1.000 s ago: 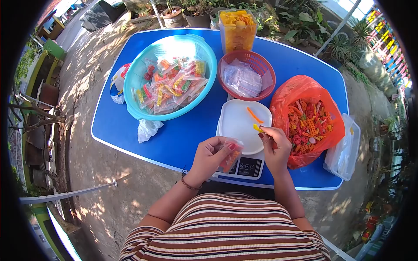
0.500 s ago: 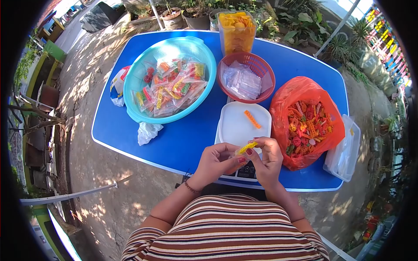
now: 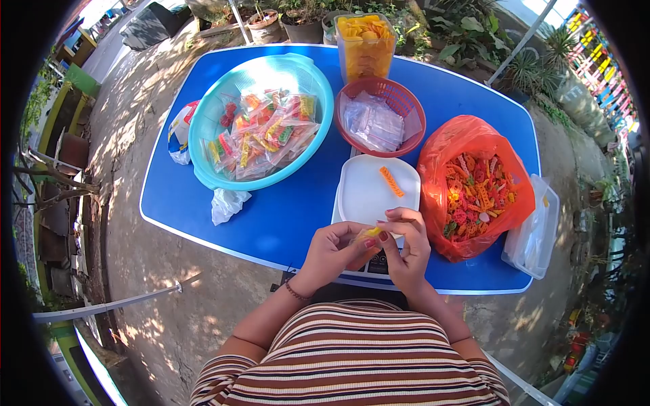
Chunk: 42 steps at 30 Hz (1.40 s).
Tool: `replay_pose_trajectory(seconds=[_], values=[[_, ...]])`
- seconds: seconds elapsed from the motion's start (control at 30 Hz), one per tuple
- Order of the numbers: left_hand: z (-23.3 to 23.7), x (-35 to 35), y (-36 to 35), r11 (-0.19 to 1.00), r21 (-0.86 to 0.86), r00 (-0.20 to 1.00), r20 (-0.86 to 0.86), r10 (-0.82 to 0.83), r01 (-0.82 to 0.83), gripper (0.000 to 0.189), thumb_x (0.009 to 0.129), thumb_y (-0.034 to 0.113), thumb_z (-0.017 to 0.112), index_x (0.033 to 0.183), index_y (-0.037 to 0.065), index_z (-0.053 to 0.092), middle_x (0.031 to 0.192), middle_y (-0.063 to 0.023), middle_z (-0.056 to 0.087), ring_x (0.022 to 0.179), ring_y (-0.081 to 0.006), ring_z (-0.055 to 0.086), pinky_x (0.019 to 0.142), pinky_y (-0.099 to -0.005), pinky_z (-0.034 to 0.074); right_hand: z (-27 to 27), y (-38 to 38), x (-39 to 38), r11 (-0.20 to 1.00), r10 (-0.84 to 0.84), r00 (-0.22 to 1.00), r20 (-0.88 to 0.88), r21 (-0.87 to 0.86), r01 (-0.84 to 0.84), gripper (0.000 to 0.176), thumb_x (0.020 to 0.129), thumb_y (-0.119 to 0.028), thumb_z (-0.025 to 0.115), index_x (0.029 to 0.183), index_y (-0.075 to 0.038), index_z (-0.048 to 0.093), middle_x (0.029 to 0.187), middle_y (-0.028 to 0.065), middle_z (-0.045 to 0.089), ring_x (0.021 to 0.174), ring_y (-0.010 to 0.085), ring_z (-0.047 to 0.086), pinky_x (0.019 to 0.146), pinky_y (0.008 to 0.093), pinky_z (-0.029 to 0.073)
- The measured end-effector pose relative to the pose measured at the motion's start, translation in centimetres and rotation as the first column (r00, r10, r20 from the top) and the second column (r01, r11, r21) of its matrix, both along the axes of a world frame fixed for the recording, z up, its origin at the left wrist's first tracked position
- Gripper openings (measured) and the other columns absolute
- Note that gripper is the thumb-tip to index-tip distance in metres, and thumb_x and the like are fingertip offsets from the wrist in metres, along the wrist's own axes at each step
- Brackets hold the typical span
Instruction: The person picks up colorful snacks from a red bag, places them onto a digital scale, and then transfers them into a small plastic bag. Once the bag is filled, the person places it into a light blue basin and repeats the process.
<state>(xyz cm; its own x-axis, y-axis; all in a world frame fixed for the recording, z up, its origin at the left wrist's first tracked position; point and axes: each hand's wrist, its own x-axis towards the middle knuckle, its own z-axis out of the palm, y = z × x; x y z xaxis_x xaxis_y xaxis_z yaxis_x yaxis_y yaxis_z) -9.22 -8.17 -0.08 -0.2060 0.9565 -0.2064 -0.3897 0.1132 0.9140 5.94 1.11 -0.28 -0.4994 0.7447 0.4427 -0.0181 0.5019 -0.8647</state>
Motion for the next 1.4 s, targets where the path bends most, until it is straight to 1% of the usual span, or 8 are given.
replay_pose_trajectory(seconds=[0.1, 0.2, 0.33, 0.43, 0.53, 0.67, 0.97, 1.4], values=[[0.3, -0.5, -0.1, 0.999, -0.034, 0.999, -0.009, -0.035, 0.034, 0.031, 0.097, 0.014, 0.069, 0.122, -0.004, 0.064, 0.106, -0.0098, 0.073, 0.092, -0.0095, 0.068, 0.081, -0.0224, 0.054, 1.3, 1.1, 0.5, 0.978, 0.154, 0.982, 0.113, 0.122, -0.168, 0.019, 0.093, -0.008, 0.065, 0.109, -0.005, 0.074, 0.124, 0.0156, 0.062, 0.109, 0.0273, 0.057, 0.095, 0.037, 0.045], [0.1, -0.1, 0.2, 0.999, 0.008, 0.998, 0.046, 0.039, -0.039, 0.029, 0.1, 0.017, 0.065, 0.121, -0.003, 0.065, 0.109, -0.0096, 0.072, 0.094, -0.0093, 0.067, 0.083, -0.0233, 0.054, 0.7, 2.8, 0.3, 0.997, 0.049, 0.994, 0.101, 0.055, -0.054, 0.026, 0.089, -0.006, 0.065, 0.113, -0.008, 0.074, 0.124, 0.013, 0.063, 0.112, 0.0287, 0.053, 0.097, 0.0391, 0.042], [-0.3, -0.1, 0.4, 0.994, 0.009, 0.943, 0.316, 0.1, -0.108, 0.03, 0.103, 0.021, 0.06, 0.12, -0.003, 0.066, 0.113, -0.0093, 0.071, 0.098, -0.0097, 0.066, 0.087, -0.0244, 0.053, 0.4, 4.9, -0.4, 0.835, -0.371, 0.811, 0.453, 0.544, 0.078, 0.033, 0.081, -0.002, 0.067, 0.112, -0.008, 0.073, 0.117, 0.0076, 0.067, 0.105, 0.0315, 0.056, 0.091, 0.0412, 0.045], [-0.5, -0.4, 0.2, 0.995, -0.011, 0.946, 0.309, 0.097, -0.099, 0.033, 0.104, 0.023, 0.058, 0.122, -0.003, 0.065, 0.112, -0.0088, 0.072, 0.098, -0.0097, 0.067, 0.089, -0.0255, 0.052, -0.5, 5.6, 0.6, 0.877, -0.258, 0.873, 0.414, 0.479, 0.032, 0.03, 0.085, -0.001, 0.068, 0.114, -0.005, 0.07, 0.105, 0.0081, 0.071, 0.094, 0.0257, 0.063, 0.086, 0.0371, 0.049], [0.0, -0.5, 0.0, 0.997, 0.023, 0.991, 0.11, 0.077, -0.08, 0.031, 0.102, 0.019, 0.061, 0.123, -0.004, 0.064, 0.11, -0.011, 0.073, 0.096, -0.011, 0.068, 0.087, -0.0255, 0.054, -1.3, 4.8, 0.4, 0.992, -0.092, 0.995, 0.045, -0.08, 0.095, 0.019, 0.092, -0.003, 0.068, 0.111, -0.001, 0.068, 0.094, 0.0084, 0.071, 0.084, 0.0167, 0.066, 0.079, 0.0297, 0.052], [0.1, -0.4, -0.1, 0.995, 0.02, 0.993, 0.062, 0.096, -0.097, 0.029, 0.098, 0.012, 0.066, 0.122, -0.005, 0.064, 0.108, -0.0145, 0.073, 0.095, -0.0138, 0.071, 0.084, -0.0249, 0.057, 0.5, 4.2, 1.7, 0.854, 0.089, 0.951, -0.295, -0.469, -0.225, 0.017, 0.099, -0.011, 0.065, 0.107, 0.004, 0.065, 0.095, 0.0079, 0.068, 0.082, 0.012, 0.063, 0.078, 0.0238, 0.05], [1.5, -0.9, 0.0, 0.998, 0.015, 0.997, 0.035, -0.067, 0.067, 0.031, 0.098, 0.015, 0.067, 0.123, -0.004, 0.066, 0.105, -0.0109, 0.074, 0.09, -0.011, 0.07, 0.079, -0.0228, 0.057, 3.4, 4.7, 2.5, 0.842, 0.367, 0.924, -0.105, -0.386, -0.378, 0.013, 0.095, 0.001, 0.065, 0.107, 0.006, 0.068, 0.097, 0.0079, 0.067, 0.091, 0.0129, 0.063, 0.082, 0.0259, 0.052], [0.9, -0.8, -0.1, 1.0, 0.028, 1.0, -0.025, -0.001, 0.001, 0.034, 0.103, 0.023, 0.059, 0.123, -0.004, 0.068, 0.105, -0.0092, 0.075, 0.093, -0.0103, 0.068, 0.083, -0.0242, 0.054, 2.5, 3.2, 0.6, 0.859, 0.191, 0.975, -0.112, -0.461, -0.221, 0.011, 0.093, 0.004, 0.067, 0.103, 0.006, 0.07, 0.103, 0.0109, 0.07, 0.094, 0.0134, 0.065, 0.084, 0.0267, 0.052]])
